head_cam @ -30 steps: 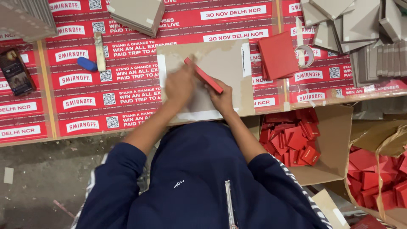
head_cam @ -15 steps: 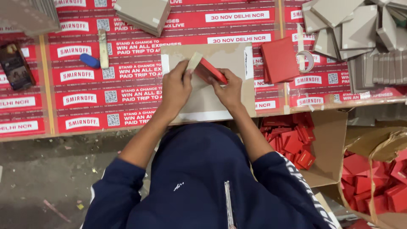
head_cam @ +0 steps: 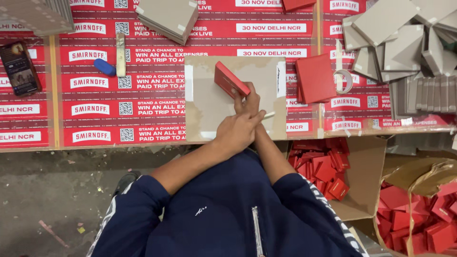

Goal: The person repeatedly picks red books from a pile, places them on a table, and applies a white label to the cover using a small white tool. The person then places the labeled book into a cardboard box. This process is repeated multiple times.

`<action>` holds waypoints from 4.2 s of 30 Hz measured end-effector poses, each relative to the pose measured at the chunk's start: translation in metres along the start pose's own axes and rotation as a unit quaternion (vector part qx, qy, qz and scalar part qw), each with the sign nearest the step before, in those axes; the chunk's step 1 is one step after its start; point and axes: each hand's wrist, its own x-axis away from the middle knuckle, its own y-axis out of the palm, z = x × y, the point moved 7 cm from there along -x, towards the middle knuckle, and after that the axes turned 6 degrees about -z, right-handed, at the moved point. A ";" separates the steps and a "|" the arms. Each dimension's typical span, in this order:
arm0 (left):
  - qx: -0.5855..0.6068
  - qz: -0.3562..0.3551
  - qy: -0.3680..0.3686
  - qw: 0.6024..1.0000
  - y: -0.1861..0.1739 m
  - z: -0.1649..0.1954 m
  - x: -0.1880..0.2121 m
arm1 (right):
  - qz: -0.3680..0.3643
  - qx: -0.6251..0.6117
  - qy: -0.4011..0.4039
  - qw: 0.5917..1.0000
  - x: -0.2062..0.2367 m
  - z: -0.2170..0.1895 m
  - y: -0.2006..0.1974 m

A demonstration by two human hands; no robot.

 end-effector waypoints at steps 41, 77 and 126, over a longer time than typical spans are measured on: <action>0.111 0.145 -0.188 0.965 0.043 -0.151 -0.023 | -0.001 0.173 0.096 0.980 -0.008 0.038 -0.033; -0.094 0.068 -0.155 0.981 -0.031 -0.038 -0.005 | 0.072 0.028 -0.204 0.976 0.056 -0.042 -0.013; -0.098 0.161 -0.074 0.979 0.035 -0.135 0.026 | -0.090 -0.359 0.291 0.882 -0.003 0.046 0.001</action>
